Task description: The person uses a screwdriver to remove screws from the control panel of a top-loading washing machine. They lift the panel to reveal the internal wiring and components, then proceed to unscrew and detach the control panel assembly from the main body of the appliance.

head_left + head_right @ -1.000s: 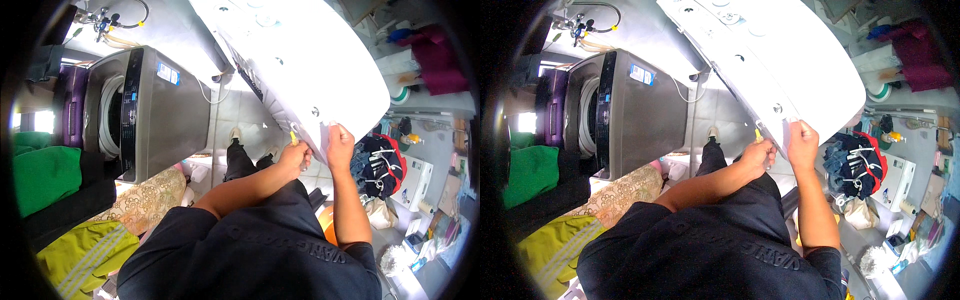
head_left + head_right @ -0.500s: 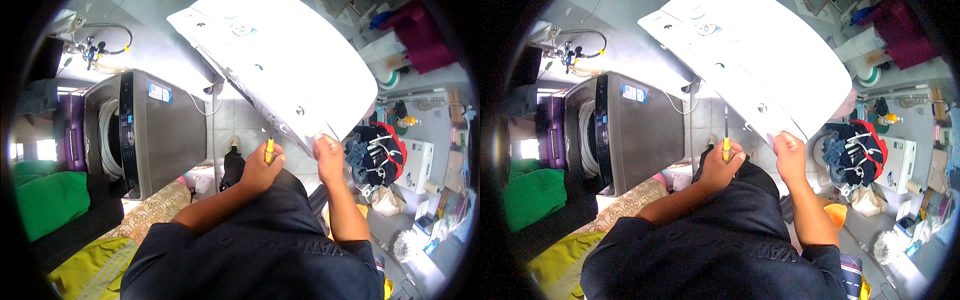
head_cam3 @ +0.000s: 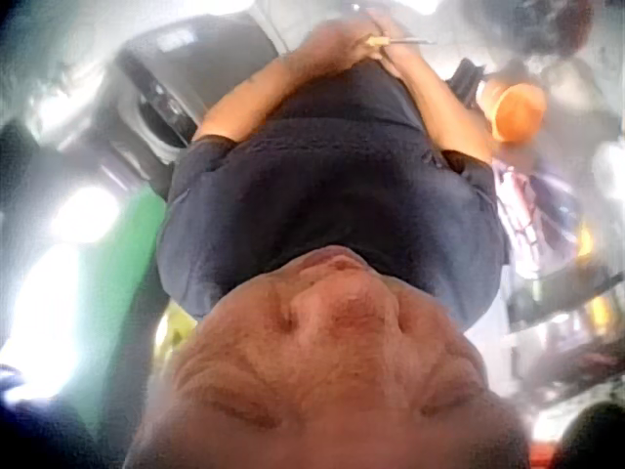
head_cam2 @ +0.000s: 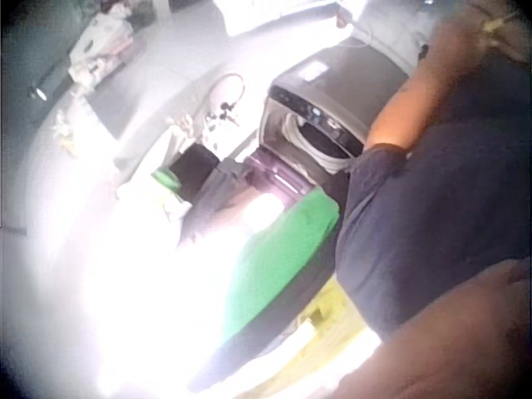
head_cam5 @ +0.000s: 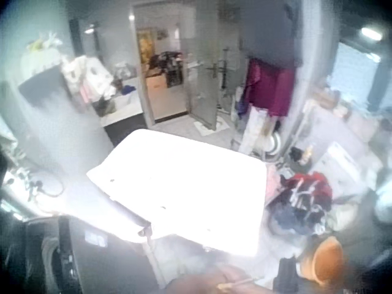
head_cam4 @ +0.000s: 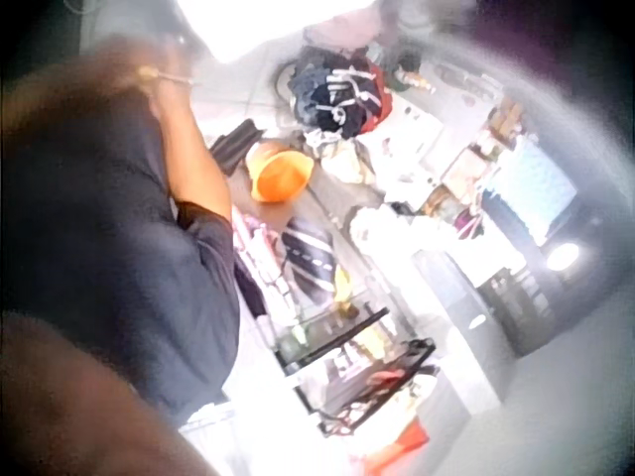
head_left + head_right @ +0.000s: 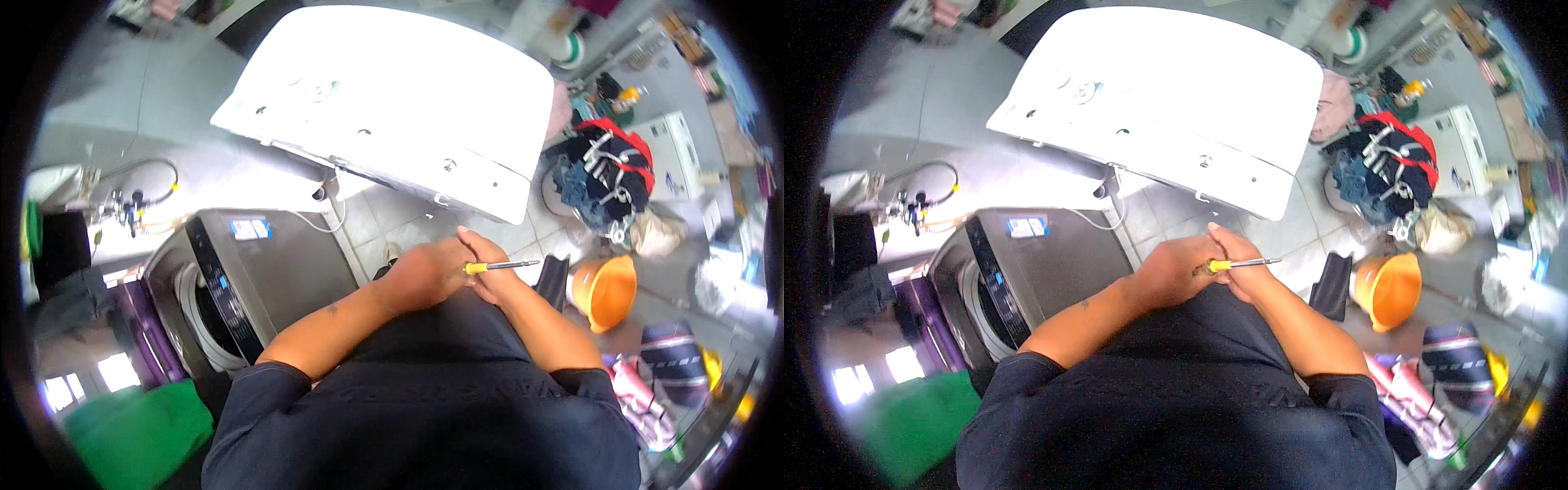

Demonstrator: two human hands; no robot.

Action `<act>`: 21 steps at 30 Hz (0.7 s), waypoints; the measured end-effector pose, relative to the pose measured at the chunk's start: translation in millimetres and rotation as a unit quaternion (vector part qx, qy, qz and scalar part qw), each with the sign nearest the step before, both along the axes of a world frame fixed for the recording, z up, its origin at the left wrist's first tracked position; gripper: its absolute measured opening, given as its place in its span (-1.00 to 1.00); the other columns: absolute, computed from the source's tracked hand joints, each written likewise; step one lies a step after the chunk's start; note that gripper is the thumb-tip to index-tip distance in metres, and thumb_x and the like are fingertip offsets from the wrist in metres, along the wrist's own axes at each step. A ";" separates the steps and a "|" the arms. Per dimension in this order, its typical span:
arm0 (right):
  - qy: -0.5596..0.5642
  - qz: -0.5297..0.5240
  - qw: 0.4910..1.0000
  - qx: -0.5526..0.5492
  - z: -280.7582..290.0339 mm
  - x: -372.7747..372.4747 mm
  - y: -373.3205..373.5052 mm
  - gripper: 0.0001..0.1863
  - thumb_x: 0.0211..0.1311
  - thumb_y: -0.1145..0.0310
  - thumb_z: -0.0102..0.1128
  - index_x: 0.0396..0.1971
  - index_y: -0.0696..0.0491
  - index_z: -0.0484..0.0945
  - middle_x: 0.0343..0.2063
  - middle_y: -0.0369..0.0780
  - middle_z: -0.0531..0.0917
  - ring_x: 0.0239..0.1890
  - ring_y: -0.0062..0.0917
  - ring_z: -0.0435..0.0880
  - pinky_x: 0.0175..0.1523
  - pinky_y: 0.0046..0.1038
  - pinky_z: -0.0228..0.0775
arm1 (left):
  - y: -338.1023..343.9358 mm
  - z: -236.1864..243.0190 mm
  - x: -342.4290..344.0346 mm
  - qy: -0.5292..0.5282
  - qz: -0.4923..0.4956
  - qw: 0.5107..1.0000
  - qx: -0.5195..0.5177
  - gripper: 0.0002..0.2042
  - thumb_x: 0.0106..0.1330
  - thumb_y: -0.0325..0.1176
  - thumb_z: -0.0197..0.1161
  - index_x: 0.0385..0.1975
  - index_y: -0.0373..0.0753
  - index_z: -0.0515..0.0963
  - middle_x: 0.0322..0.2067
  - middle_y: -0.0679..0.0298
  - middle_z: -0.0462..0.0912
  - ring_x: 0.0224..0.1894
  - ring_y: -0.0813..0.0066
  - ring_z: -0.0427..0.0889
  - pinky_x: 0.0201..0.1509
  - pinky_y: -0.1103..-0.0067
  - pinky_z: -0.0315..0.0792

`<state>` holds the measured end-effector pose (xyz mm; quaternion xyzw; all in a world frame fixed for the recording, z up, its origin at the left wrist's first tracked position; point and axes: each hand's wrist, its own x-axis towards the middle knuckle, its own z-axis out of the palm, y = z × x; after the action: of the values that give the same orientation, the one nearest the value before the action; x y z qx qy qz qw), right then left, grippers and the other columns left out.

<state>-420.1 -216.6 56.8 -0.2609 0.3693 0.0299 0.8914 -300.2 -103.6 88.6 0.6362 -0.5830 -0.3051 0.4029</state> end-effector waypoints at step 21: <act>-0.008 -0.210 0.976 0.057 -59.1 -33.6 53.1 -0.70 0.35 0.13 0.03 -0.54 -0.04 0.35 -0.70 -0.39 0.28 -0.73 -0.68 0.18 -0.67 -0.60 -0.03 | -9.8 14.6 184.5 -0.274 0.075 0.958 0.033 -0.75 0.15 -0.44 0.33 -0.17 -0.33 0.59 -0.17 0.05 0.63 -0.13 0.13 0.63 -0.01 0.43 0.48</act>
<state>-453.6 -163.5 -2.3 -0.1259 0.4066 -0.1392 0.8941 -115.7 -113.5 103.2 0.7504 -0.6111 -0.1066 0.2280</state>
